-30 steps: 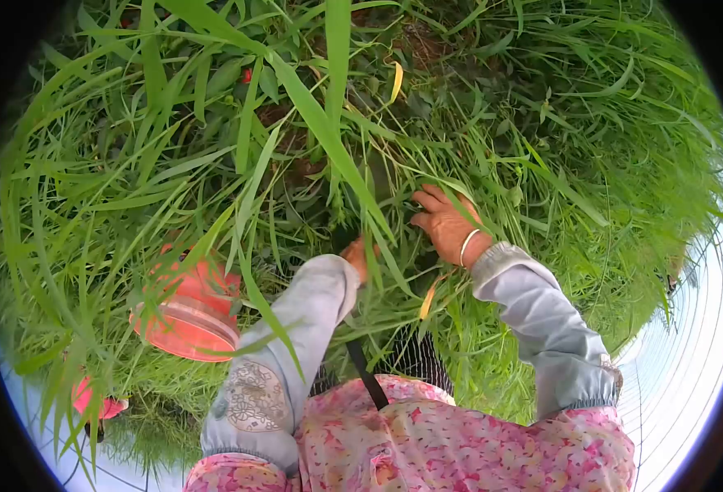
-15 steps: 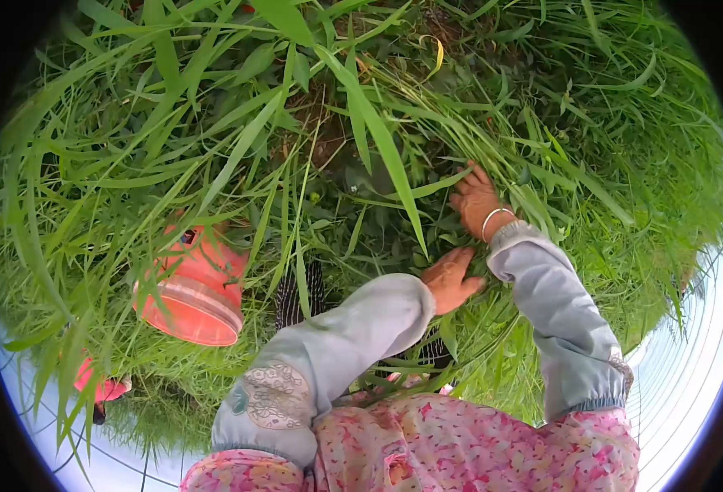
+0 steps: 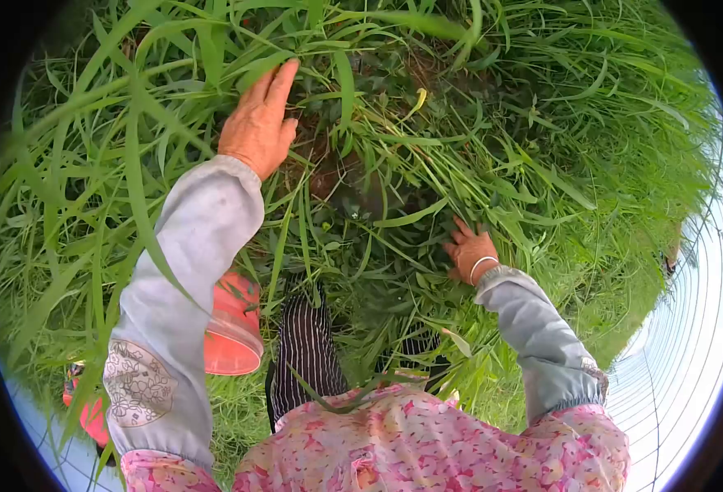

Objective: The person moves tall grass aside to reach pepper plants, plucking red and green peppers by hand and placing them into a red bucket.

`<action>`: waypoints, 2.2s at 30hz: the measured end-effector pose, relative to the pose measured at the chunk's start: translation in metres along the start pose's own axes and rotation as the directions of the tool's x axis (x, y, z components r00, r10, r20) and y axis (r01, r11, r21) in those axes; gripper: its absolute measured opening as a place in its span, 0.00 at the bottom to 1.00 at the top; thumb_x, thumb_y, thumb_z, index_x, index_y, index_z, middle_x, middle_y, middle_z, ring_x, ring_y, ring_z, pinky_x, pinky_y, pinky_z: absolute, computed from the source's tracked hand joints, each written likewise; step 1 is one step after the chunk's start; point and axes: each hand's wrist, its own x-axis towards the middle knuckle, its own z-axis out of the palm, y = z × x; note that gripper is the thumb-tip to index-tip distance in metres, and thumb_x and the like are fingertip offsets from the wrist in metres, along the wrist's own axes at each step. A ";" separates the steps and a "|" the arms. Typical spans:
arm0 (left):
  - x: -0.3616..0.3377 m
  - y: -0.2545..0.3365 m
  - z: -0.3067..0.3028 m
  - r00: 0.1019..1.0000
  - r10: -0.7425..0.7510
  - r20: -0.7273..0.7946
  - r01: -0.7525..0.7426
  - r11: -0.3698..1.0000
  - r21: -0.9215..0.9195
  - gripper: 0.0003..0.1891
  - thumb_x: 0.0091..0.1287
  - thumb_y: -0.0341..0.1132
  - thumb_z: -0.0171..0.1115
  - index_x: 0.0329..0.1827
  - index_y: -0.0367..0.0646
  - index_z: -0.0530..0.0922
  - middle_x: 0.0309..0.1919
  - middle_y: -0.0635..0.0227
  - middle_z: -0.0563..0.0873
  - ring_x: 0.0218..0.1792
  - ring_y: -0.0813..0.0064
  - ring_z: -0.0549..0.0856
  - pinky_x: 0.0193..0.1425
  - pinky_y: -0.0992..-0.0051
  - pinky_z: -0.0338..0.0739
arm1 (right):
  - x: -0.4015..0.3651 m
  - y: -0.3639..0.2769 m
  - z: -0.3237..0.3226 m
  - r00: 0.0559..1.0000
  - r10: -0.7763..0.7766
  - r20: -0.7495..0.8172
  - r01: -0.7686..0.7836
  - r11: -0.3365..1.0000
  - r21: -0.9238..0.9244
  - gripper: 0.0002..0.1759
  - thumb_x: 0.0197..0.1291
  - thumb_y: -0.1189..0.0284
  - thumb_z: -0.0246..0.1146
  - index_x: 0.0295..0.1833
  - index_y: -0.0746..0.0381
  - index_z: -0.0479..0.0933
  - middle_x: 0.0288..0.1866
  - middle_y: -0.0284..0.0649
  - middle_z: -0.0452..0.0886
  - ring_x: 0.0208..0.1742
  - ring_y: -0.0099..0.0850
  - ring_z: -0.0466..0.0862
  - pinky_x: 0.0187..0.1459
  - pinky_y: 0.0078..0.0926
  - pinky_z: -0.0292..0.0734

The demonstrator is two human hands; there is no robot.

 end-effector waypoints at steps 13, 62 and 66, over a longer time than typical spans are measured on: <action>-0.031 -0.105 -0.052 0.941 -0.301 0.155 0.271 0.944 0.188 0.34 0.58 0.32 0.61 0.68 0.42 0.56 0.60 0.52 0.70 0.60 0.51 0.72 0.60 0.58 0.70 | -0.011 0.011 0.014 0.968 0.238 -0.084 -0.248 0.959 -0.135 0.17 0.59 0.66 0.53 0.53 0.46 0.78 0.56 0.26 0.77 0.67 0.29 0.64 0.70 0.57 0.39; -0.050 -0.049 -0.010 0.833 -0.550 -0.063 0.230 0.448 -0.864 0.16 0.65 0.33 0.59 0.54 0.37 0.78 0.46 0.62 0.85 0.43 0.73 0.84 0.40 0.79 0.79 | 0.316 0.060 -0.050 0.928 0.320 -0.192 0.335 -0.485 0.808 0.17 0.70 0.63 0.46 0.58 0.59 0.70 0.50 0.39 0.81 0.43 0.30 0.83 0.38 0.28 0.79; -0.039 -0.046 0.000 0.819 -0.569 -0.076 0.288 0.521 -0.804 0.14 0.66 0.33 0.58 0.51 0.37 0.79 0.45 0.63 0.85 0.43 0.74 0.84 0.43 0.80 0.78 | 0.321 0.084 -0.065 0.907 0.397 -0.143 0.328 -0.451 0.830 0.18 0.70 0.62 0.45 0.59 0.59 0.69 0.50 0.40 0.81 0.44 0.32 0.83 0.40 0.31 0.80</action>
